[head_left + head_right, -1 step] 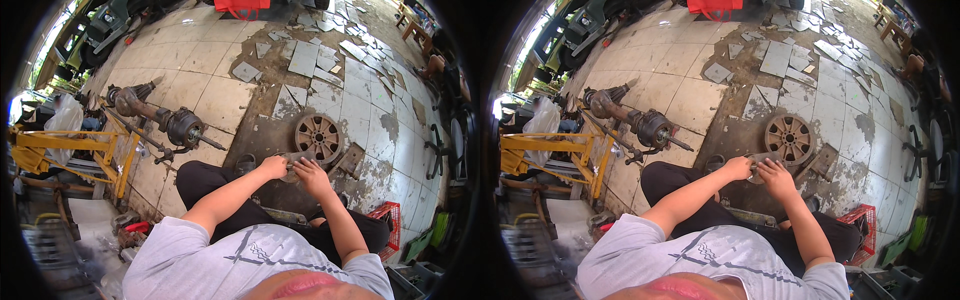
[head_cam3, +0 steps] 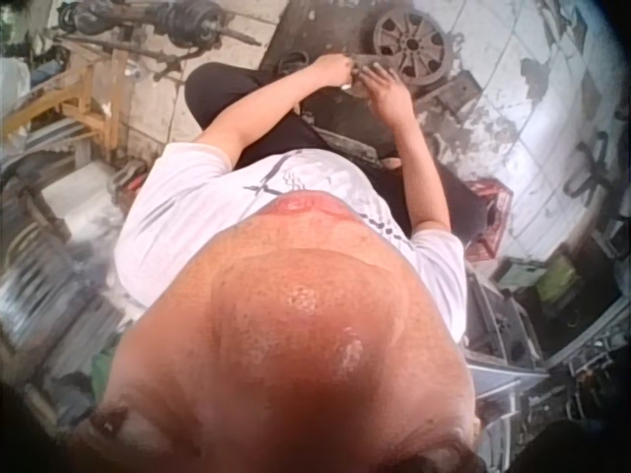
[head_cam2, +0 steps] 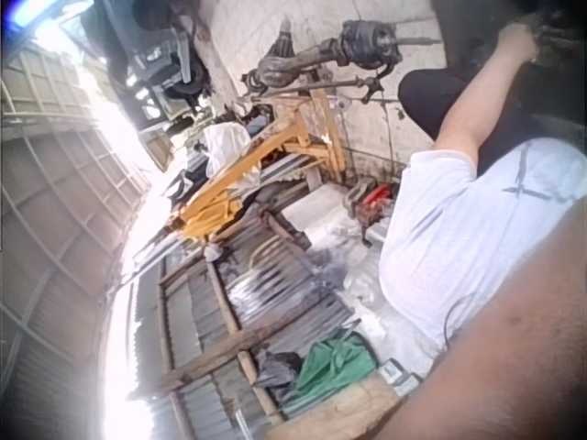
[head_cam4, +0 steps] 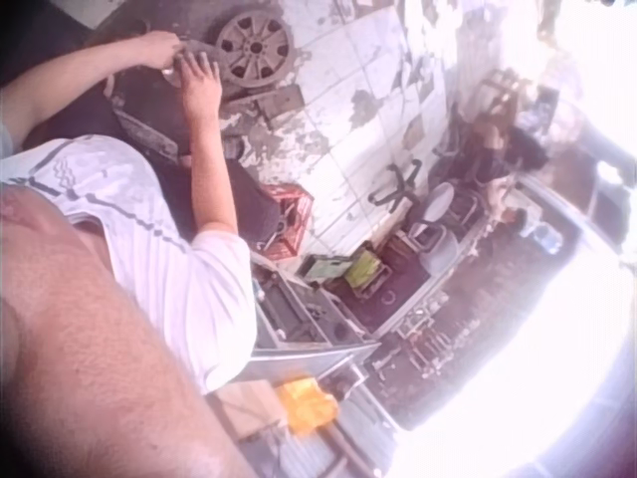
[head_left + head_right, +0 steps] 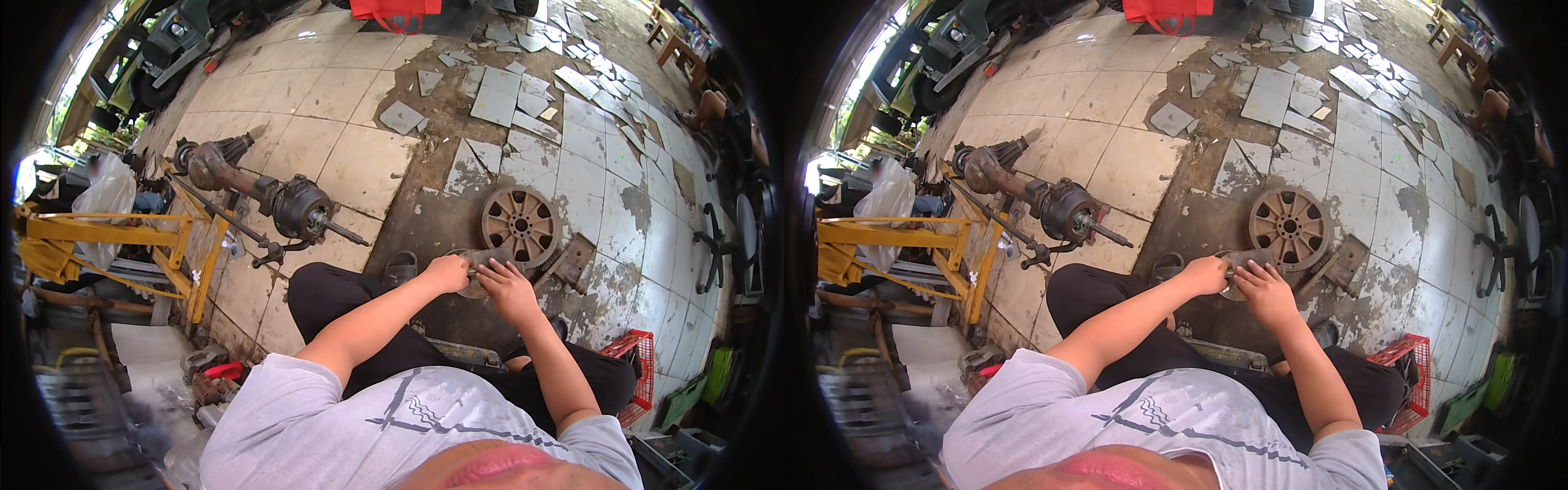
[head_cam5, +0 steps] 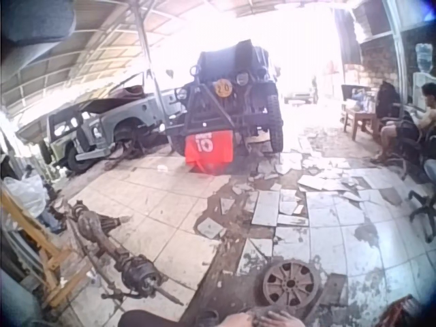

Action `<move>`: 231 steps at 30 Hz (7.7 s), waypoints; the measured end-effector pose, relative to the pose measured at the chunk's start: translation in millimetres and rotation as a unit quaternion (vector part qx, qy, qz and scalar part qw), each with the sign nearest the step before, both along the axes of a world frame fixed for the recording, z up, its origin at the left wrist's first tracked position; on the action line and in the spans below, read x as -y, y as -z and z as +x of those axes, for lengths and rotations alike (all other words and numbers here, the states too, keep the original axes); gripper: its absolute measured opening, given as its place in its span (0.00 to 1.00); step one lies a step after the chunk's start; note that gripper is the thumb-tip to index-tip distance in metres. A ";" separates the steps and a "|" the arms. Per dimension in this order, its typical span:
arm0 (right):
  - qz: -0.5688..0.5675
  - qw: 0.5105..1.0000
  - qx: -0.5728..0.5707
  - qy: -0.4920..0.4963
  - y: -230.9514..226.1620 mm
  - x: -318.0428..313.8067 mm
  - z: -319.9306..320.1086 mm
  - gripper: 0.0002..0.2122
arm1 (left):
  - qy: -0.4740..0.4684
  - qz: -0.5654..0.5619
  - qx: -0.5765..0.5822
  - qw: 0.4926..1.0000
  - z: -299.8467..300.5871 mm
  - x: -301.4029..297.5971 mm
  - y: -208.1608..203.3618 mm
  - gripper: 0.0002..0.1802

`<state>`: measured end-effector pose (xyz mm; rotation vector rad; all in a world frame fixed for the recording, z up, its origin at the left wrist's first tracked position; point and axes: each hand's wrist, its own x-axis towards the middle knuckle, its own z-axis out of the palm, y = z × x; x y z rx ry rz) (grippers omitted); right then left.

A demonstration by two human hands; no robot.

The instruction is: The person sits on the floor and scrubs a metal plate with a sanding block, repeatedly flipping it to clean both sides. The person also handles a circular metal component nearby.

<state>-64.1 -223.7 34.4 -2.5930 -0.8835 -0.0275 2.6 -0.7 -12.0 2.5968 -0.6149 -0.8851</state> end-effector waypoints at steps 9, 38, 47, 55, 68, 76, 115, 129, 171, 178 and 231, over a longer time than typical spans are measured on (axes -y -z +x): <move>-0.014 0.999 -0.033 0.012 -8.3 -0.8 2.2 0.17 | 0.004 -0.011 0.003 1.000 -3.0 -1.2 -0.4 0.26; -0.043 0.990 -0.037 0.127 -6.9 17.5 15.7 0.17 | -0.007 -0.025 0.003 1.000 0.5 -0.5 -3.4 0.23; -0.059 0.989 -0.019 0.132 -9.1 18.5 16.1 0.17 | -0.016 -0.018 -0.004 1.000 -1.0 0.0 -7.0 0.21; -0.035 0.992 -0.035 0.120 -7.4 17.0 15.5 0.17 | -0.015 -0.037 0.025 0.999 -3.2 -0.3 -5.4 0.17; -0.011 0.998 -0.038 0.041 -11.9 7.2 6.1 0.17 | -0.004 -0.025 0.016 1.000 -0.4 -2.7 -6.5 0.18; -0.021 0.994 -0.027 0.103 -0.2 20.7 10.9 0.17 | -0.007 -0.027 0.010 1.000 -0.5 -0.1 -3.8 0.22; -0.003 0.998 -0.034 0.056 -7.3 7.8 1.6 0.17 | 0.004 -0.010 -0.005 1.000 -2.1 0.2 -4.7 0.23; -0.019 0.999 -0.036 0.027 -5.6 10.9 0.9 0.19 | -0.002 -0.037 -0.003 0.999 -4.9 1.6 -12.2 0.26; 0.002 0.998 -0.044 0.047 -11.0 12.3 1.4 0.20 | 0.007 -0.006 -0.017 1.000 -1.3 1.4 -3.4 0.24; -0.007 0.996 -0.054 0.072 -10.0 13.6 4.8 0.19 | 0.002 -0.012 -0.007 1.000 -1.9 1.4 -1.6 0.21; 0.000 0.999 -0.021 0.028 -1.7 12.1 -0.9 0.21 | -0.004 -0.041 0.013 0.999 -5.3 0.4 -11.4 0.21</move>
